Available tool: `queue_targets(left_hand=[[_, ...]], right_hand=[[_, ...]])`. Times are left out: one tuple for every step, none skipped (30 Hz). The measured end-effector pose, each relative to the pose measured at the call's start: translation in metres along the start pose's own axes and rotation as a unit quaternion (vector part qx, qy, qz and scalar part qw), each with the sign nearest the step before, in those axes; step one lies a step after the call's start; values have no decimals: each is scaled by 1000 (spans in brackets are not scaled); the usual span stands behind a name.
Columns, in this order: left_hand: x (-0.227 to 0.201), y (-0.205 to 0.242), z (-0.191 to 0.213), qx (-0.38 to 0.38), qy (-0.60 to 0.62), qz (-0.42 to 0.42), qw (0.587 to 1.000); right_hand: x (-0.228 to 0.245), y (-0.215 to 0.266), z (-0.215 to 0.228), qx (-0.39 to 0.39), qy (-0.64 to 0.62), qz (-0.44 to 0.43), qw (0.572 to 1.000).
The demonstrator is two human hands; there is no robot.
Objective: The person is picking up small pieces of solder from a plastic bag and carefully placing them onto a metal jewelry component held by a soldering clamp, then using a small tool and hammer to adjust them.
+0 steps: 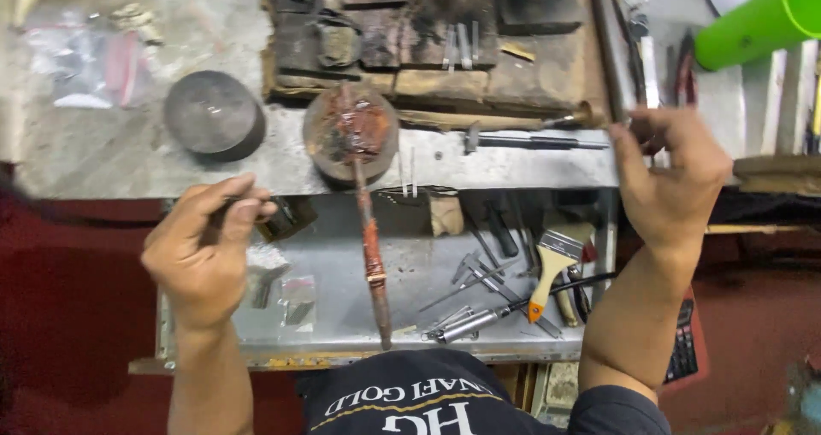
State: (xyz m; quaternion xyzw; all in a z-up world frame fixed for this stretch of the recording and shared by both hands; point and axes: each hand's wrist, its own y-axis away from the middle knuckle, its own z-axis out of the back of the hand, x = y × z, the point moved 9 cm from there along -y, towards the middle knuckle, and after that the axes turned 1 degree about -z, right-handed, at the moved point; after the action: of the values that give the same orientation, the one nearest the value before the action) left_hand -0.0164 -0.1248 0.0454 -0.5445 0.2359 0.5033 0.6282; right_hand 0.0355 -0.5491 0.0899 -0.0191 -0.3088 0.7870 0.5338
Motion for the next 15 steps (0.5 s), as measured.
queue_targets(left_hand=[[1,0,-1,-7,3,10,1000],[3,-1,-1,-14,6,20,1000],[2,-2,-4,-7,8,19,1000],[2,-3,-6,-7,15,18,1000],[1,-4,-7,-8,20,18,1000],[2,-5,-10,-4,21,17,1000],[1,-7,-10,-6,20,7,1000],[0,-8,-10,-7,19,-4,1000],[-1,-12,-11,-9,15,-4,1000],[-2,-17,-12,-11,1,0,1000],[-2,-20,-10,-17,-16,4,1000],[-4,-29,-9,-23,-23,4,999],[-11,-38,-11,-6,-53,-28,998],[-18,-46,-14,12,-84,-58,995],[-14,-56,-14,4,-91,-57,994]], right_hand=[[-4,9,2,4,13,-11,1000],[-8,18,4,8,27,-23,999],[-11,20,4,7,29,-29,999],[-7,22,2,21,28,-7,999],[-4,23,-2,35,24,17,999],[-2,21,-8,35,25,13,999],[6,18,-21,63,54,45,995],[15,15,-34,92,84,77,989],[21,11,-39,91,80,79,989],[29,8,-45,95,109,96,985],[39,2,-54,99,135,116,979],[41,1,-55,97,129,123,979],[41,-1,-59,103,152,122,975],[42,-3,-63,108,175,121,971],[37,-1,-65,106,169,129,971]])
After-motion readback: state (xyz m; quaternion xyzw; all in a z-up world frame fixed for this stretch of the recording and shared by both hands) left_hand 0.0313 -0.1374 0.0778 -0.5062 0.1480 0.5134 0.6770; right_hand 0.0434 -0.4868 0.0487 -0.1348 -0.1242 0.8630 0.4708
